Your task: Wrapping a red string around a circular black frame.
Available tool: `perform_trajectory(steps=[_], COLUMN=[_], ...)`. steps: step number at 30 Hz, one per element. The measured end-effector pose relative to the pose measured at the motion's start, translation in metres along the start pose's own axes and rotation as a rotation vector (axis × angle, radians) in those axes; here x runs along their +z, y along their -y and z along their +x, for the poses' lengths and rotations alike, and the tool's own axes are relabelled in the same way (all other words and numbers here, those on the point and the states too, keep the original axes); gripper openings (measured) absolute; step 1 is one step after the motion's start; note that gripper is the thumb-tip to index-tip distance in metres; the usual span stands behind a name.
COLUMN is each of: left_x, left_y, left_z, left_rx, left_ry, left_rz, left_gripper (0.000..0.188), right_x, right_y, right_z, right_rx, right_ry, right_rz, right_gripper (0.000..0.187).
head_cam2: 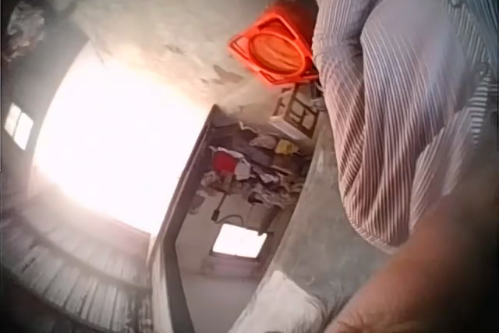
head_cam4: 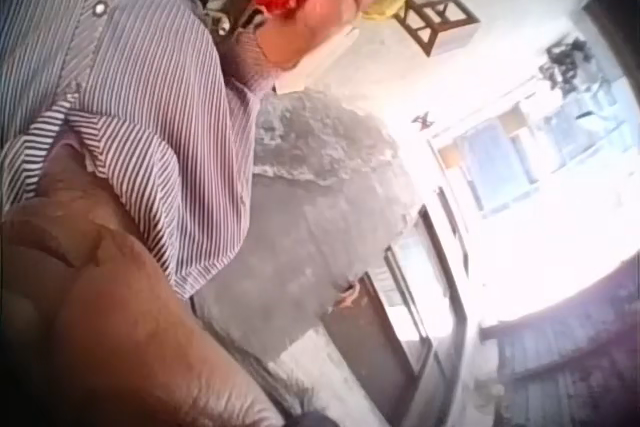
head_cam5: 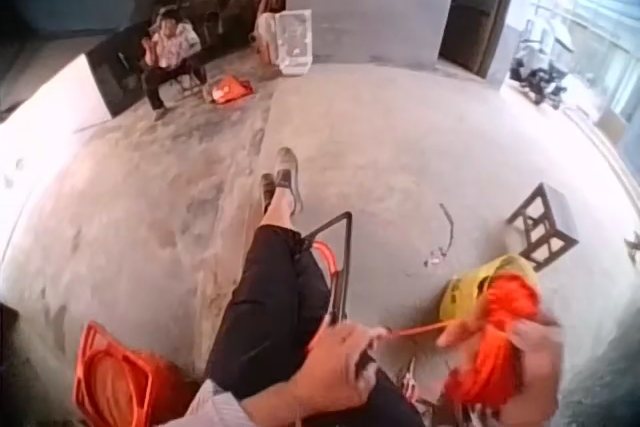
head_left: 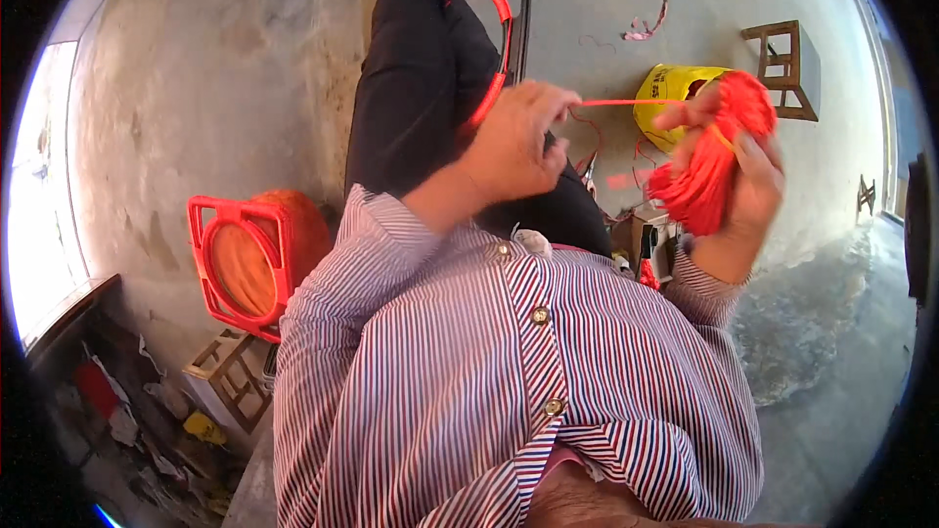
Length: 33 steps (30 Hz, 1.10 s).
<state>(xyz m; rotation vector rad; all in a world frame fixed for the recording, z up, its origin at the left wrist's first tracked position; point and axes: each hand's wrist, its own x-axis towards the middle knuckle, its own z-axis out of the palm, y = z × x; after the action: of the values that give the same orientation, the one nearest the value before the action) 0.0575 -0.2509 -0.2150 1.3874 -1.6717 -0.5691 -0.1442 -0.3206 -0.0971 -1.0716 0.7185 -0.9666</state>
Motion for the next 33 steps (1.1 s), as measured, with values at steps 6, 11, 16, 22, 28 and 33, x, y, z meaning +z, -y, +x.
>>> perform_trajectory(steps=[6,11,16,22,28,33], left_x=[0.001,-0.022,-0.030,-0.015,-0.024,-0.036], left_y=[-0.014,0.022,0.048,0.024,0.036,-0.012], left_z=[0.001,0.029,0.007,-0.011,-0.014,0.011], left_rx=[-0.116,-0.731,-0.967,-1.092,-0.382,-0.032], left_ry=[0.014,-0.360,-0.278,-0.177,-0.350,-0.340], left_rz=[-0.133,-0.603,-0.605,-0.284,0.200,0.276], left_gripper=[0.016,0.010,0.015,0.025,0.015,0.016], right_x=[-0.098,-0.067,-0.006,0.033,0.026,0.035], right_y=[0.082,-0.013,-0.113,-0.146,-0.143,-0.144], right_z=[0.018,0.016,0.033,0.051,0.042,0.035], right_rx=[-0.419,-0.310,-0.168,0.054,-0.013,-0.359], right_ry=[0.236,-0.057,0.569,0.506,0.375,0.298], right_rz=[0.376,0.285,-1.200,-1.116,-0.768,-0.740], right_gripper=[0.020,0.046,0.038,0.025,0.032,0.038])
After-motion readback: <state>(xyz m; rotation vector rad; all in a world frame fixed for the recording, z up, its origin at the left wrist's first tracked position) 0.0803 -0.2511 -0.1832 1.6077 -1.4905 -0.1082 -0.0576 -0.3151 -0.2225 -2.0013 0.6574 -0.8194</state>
